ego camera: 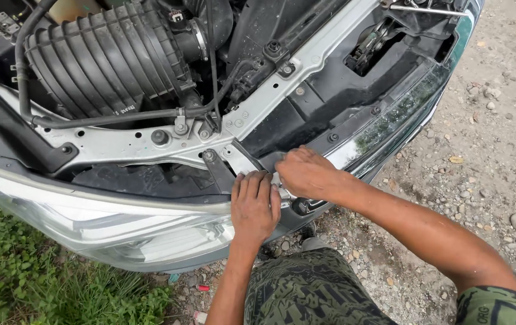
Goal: The person works on the front of a silver car with the hood open, using a wrench and other tools to tighten bolts on the front bumper and grille area. They also briefly reach into the engine bay to handle a yellow cap on the engine cover.
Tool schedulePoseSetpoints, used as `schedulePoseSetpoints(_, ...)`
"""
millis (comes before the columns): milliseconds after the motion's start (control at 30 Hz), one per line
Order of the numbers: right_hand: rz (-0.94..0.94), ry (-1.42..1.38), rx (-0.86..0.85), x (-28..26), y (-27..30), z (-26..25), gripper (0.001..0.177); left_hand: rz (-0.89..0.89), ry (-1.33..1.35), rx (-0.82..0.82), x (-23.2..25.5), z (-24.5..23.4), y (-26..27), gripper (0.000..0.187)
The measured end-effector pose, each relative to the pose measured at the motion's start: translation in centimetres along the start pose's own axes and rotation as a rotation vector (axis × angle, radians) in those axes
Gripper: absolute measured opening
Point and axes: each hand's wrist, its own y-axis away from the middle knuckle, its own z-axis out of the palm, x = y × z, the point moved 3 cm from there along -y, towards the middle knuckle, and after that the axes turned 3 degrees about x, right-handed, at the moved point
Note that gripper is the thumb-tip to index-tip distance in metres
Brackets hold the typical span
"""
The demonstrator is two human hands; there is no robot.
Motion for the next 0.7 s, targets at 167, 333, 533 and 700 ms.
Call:
schedulePoseSetpoints(167,0.049,0.023,-0.033,-0.6,-0.7,0.2,0.017,0.04,0.067,-0.083,0.3,-1.6,-0.7,0.053)
schedulePoseSetpoints(333,0.249,-0.071,-0.013,-0.6,0.1,-1.1,0.021,-0.07,0.111,-0.147,-0.7,-0.3,-0.6,0.053)
schedulePoseSetpoints(533,0.222,-0.327,0.117,0.3,2.6,-2.9,0.023,-0.16,0.087,-0.214,0.1,-0.8,-1.7,0.056)
schedulePoseSetpoints(700,0.241,-0.502,0.04,3.6,4.9,-5.3,0.022,-0.182,0.016,-0.124,1.7,-0.6,-3.7,0.054)
